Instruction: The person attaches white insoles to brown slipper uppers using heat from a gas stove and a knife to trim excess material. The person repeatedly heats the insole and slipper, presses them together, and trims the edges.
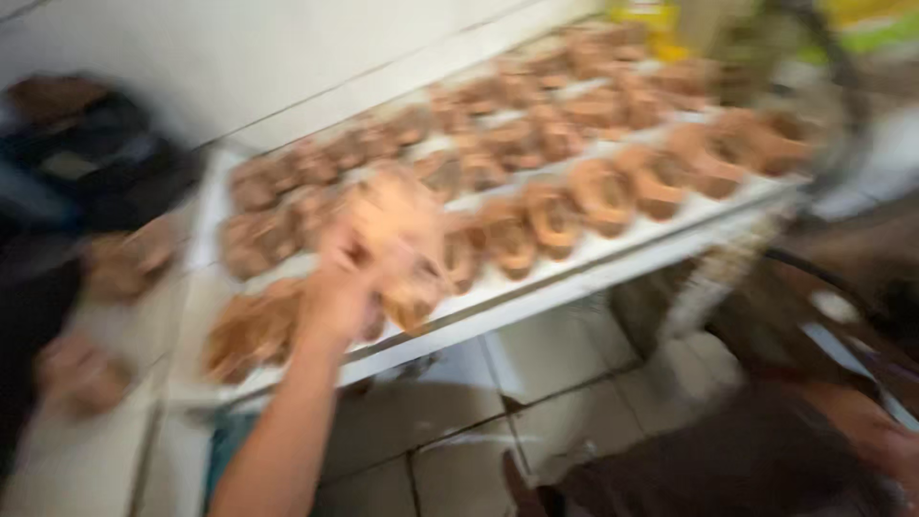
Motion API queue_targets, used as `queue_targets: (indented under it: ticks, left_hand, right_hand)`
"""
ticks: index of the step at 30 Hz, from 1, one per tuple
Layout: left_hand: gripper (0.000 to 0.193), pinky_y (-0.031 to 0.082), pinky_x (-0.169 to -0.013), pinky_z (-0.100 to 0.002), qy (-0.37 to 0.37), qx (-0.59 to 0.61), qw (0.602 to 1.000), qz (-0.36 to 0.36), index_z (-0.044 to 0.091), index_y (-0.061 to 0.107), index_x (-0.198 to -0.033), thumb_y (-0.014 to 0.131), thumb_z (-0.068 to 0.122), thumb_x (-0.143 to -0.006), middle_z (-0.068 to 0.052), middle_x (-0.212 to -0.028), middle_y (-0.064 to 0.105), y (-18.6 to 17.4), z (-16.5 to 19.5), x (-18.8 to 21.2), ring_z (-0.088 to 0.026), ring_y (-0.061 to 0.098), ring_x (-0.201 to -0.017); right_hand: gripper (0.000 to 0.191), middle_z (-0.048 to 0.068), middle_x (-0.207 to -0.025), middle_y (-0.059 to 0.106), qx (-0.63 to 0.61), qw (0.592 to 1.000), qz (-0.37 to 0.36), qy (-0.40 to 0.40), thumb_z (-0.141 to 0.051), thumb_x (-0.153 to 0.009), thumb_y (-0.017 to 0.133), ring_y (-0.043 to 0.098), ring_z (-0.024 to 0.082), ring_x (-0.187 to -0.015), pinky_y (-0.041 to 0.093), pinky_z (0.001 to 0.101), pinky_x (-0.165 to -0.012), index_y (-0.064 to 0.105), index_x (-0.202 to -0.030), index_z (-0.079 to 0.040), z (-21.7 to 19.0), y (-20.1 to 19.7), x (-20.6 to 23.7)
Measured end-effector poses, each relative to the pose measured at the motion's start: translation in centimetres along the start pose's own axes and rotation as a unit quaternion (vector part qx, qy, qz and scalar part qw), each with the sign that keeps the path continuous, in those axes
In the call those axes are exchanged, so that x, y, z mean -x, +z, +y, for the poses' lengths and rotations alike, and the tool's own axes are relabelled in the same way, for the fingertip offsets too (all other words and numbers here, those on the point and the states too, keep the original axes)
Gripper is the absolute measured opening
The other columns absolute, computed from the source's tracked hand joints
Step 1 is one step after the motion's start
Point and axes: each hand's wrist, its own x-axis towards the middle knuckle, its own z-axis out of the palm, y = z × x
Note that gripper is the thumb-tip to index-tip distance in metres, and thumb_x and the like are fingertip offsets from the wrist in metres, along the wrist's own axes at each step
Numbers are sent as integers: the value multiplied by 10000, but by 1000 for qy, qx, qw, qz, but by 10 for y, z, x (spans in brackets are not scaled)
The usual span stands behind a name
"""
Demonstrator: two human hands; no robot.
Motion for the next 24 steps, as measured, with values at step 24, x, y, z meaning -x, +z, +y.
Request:
queue_targets:
  ticks: [24]
  left_hand:
    - [573, 457, -1125, -298, -297, 290, 761, -499, 85, 465, -1487, 679, 152, -959, -43, -1422, 603, 537, -235, 113, -154, 574, -1335]
  right_hand:
    - [794, 119, -1053, 726, -737, 646, 168, 107, -727, -963, 354, 711, 248, -825, 601, 355, -665, 623, -1342, -84, 122, -81, 22]
